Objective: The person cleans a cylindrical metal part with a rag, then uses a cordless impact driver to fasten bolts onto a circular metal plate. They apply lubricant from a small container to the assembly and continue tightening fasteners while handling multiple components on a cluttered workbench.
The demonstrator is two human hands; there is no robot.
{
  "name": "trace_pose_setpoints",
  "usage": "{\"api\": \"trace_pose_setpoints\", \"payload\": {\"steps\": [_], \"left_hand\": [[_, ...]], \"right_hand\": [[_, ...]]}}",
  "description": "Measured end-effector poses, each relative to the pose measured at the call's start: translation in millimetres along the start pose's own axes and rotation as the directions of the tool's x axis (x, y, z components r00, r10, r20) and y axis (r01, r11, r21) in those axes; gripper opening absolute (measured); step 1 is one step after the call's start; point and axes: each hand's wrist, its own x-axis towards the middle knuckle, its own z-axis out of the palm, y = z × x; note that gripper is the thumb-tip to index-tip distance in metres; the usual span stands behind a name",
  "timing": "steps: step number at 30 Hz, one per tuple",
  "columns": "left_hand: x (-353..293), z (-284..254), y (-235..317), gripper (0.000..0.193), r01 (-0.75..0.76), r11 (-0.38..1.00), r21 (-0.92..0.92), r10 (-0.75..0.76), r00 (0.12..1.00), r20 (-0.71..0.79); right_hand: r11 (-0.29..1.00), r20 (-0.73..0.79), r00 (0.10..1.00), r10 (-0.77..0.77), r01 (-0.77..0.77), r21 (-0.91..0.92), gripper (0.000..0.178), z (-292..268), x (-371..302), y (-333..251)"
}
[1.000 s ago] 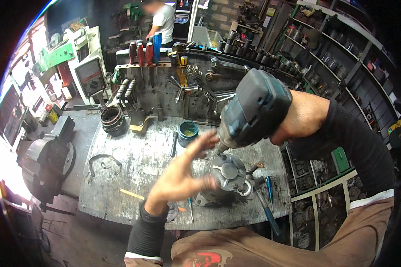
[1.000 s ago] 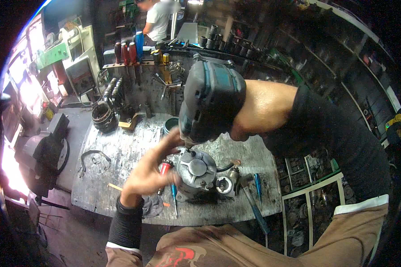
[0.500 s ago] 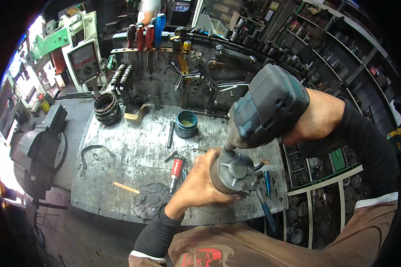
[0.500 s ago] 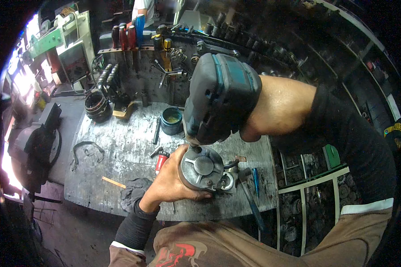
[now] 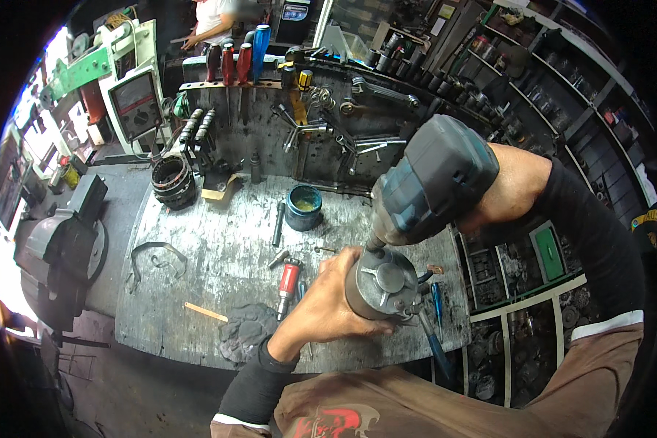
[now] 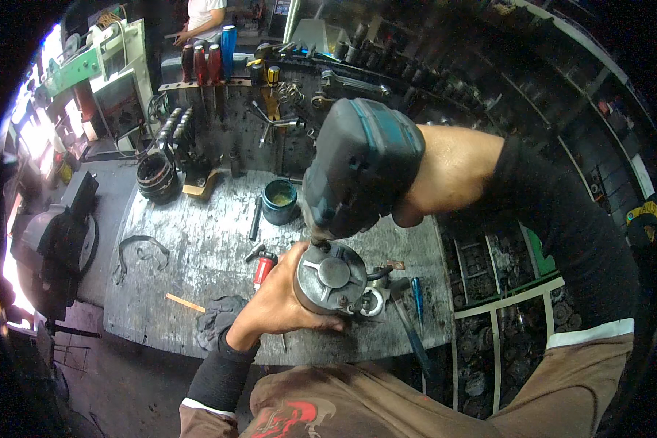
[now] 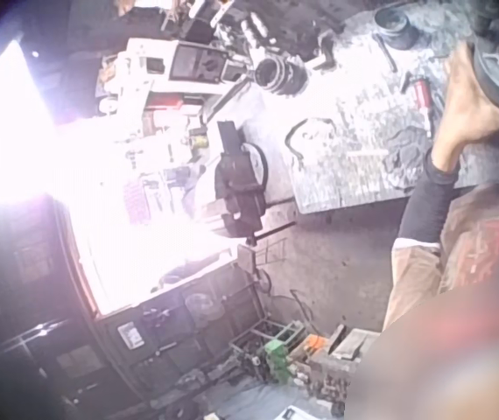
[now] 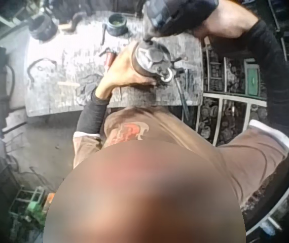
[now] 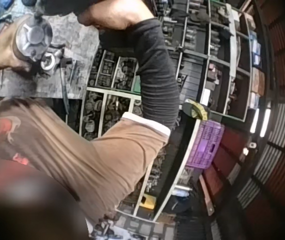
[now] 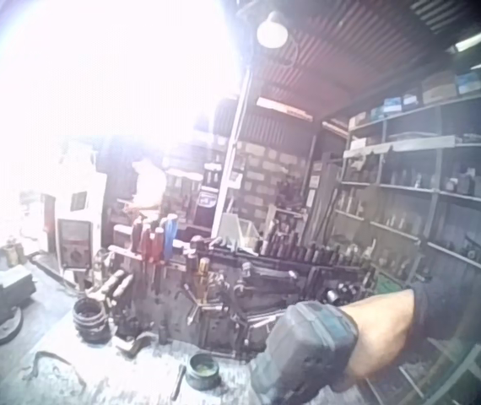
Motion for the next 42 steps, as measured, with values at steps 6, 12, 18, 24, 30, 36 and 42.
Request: {"api": "trace_pose_setpoints", "payload": {"steps": [6,12,18,24,30,36,42], "left_hand": [[1.9,-38.5,27.3,0.089,-0.276,0.954,-0.112,0.269,0.960,-0.073],[24.9,-37.9,45.3,0.034,-0.137,0.976,-0.171,0.109,0.981,-0.163],[25.0,-42.8,73.7,0.037,-0.220,0.909,-0.355,0.129,0.957,-0.261],[12.5,-32.0,87.6,0.033,-0.420,0.907,-0.034,0.419,0.907,-0.039],[16.3,-17.5,87.9,0.032,-0.437,0.898,-0.055,0.439,0.897,0.054],[9.2,-17.5,85.3,0.032,-0.378,0.922,-0.082,0.381,0.924,0.025],[6.7,-20.9,75.5,0.054,-0.350,0.937,-0.003,0.349,0.935,0.065]], "right_hand": [[0.974,-0.092,0.970,-0.223,0.226,0.025,0.074,5.9,-5.5,8.6],[0.919,-0.064,0.942,-0.329,0.335,0.208,0.083,0.2,6.3,16.1],[0.870,-0.170,0.915,-0.367,0.402,0.286,0.079,-7.4,-21.0,34.4],[0.799,-0.172,0.817,-0.550,0.575,0.178,0.048,18.9,-56.7,31.0],[0.897,-0.200,0.908,-0.368,0.403,0.180,0.059,37.8,-83.7,22.5],[0.884,-0.202,0.880,-0.431,0.456,0.100,0.069,46.6,-82.2,17.2],[0.904,-0.208,0.921,-0.329,0.371,0.214,0.069,45.9,-79.3,12.3]]}}
